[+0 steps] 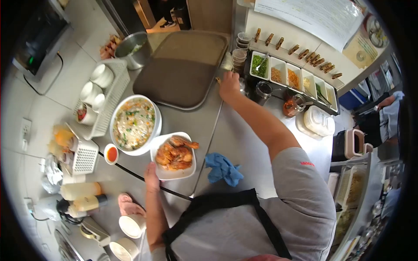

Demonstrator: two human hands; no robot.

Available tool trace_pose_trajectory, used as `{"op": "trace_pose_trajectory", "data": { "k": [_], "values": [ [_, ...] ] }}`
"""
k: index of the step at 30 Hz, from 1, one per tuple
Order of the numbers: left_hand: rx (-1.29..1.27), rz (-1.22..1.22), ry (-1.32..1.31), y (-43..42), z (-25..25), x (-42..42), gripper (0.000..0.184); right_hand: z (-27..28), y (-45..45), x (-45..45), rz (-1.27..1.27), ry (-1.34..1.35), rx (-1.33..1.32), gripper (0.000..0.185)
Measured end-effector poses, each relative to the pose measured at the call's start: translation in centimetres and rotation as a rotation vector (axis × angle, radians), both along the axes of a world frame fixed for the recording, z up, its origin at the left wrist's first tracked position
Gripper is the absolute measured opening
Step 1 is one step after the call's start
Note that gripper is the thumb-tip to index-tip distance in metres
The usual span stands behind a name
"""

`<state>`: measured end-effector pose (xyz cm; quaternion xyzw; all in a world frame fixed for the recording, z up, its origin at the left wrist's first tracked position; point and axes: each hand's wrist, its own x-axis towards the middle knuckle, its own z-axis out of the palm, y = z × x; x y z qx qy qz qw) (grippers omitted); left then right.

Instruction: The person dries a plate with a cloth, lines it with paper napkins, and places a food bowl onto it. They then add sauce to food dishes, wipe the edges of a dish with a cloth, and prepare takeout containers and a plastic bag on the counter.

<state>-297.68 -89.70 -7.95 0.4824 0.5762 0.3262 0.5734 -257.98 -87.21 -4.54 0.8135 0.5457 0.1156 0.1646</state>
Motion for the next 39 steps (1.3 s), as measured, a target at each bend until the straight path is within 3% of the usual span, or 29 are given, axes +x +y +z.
{"op": "trace_pose_trajectory", "data": {
  "k": [1, 2, 5, 8, 10, 11, 12, 14, 15, 17, 19, 22, 25, 26, 28, 31, 32, 33, 35, 37, 39],
  "values": [
    [0.113, 0.054, 0.029, 0.1, -1.3, -0.1, 0.034, -1.4, 1.0, -0.1, -0.056, -0.015, -0.032, 0.025],
    [-0.039, -0.023, -0.059, -0.1, 0.4, 0.1, 0.033, -1.1, 1.3, 0.1, -0.125, -0.036, -0.068, 0.025],
    [-0.123, -0.048, -0.111, -0.4, 1.5, 1.4, 0.034, 1.1, 0.9, 0.2, -0.162, 0.050, 0.023, 0.024],
    [-0.142, -0.092, -0.064, -0.8, 1.8, 3.1, 0.040, 7.9, -2.9, 1.1, -0.179, 0.475, 0.163, 0.023],
    [-0.149, -0.140, 0.015, -0.9, 1.5, 4.9, 0.046, 8.9, -6.5, 5.8, -0.112, 0.544, 0.453, 0.021],
    [-0.163, -0.191, 0.046, -0.8, 1.1, 5.5, 0.053, 12.1, -10.1, 7.2, -0.079, 0.596, 0.602, 0.020],
    [-0.143, -0.189, 0.043, -1.0, 1.1, 5.8, 0.053, 13.5, -13.2, 9.3, -0.182, 0.605, 0.799, 0.020],
    [-0.100, -0.177, 0.040, -1.3, 1.2, 6.4, 0.055, 15.5, -19.0, 16.6, -0.365, 0.290, 0.674, 0.023],
    [-0.188, -0.136, 0.012, -1.6, 1.8, 6.1, 0.050, 17.2, -21.3, 18.9, -0.669, 0.292, 0.567, 0.024],
    [-0.015, -0.061, 0.045, -3.0, 1.6, 4.9, 0.047, 19.5, -25.9, 20.6, -0.869, 0.143, 0.518, 0.028],
    [0.116, -0.021, 0.022, -5.2, 2.0, 4.1, 0.045, 19.0, -28.9, 23.6, -0.849, 0.016, 0.442, 0.024],
    [0.325, -0.186, 0.040, -9.0, 2.7, 5.5, 0.046, 17.9, -30.2, 27.3, -0.778, -0.027, 0.329, 0.022],
    [0.483, -0.338, 0.261, -12.0, 3.7, 7.3, 0.047, 15.2, -30.2, 31.5, -0.667, -0.094, 0.270, 0.023],
    [0.400, -0.334, 0.163, -13.2, 4.6, 7.8, 0.046, 13.2, -30.5, 35.3, -0.484, -0.181, 0.161, 0.023],
    [0.444, -0.341, 0.242, -14.7, 6.2, 7.6, 0.045, 11.7, -29.0, 36.9, -0.583, -0.184, 0.191, 0.021],
    [0.405, -0.247, 0.292, -16.9, 7.4, 5.0, 0.044, 13.8, -28.5, 35.1, -0.449, -0.140, 0.074, 0.028],
    [0.378, -0.215, 0.299, -17.6, 7.6, 4.1, 0.044, 13.0, -28.1, 36.7, -0.488, -0.167, 0.201, 0.036],
    [0.416, -0.124, 0.264, -18.2, 6.9, 2.8, 0.043, 14.2, -27.4, 33.0, -0.494, -0.060, 0.302, 0.044],
    [0.362, -0.002, 0.270, -19.5, 6.4, 0.1, 0.042, 13.9, -26.0, 27.0, -0.262, -0.027, 0.458, 0.045],
    [0.298, 0.101, 0.274, -21.1, 6.4, -2.2, 0.041, 11.6, -24.2, 19.9, -0.102, 0.293, 0.414, 0.039],
    [0.249, 0.154, 0.257, -22.5, 5.9, -4.2, 0.041, 8.7, -22.8, 9.4, 0.204, 0.799, 0.378, 0.035]
  ]
}}
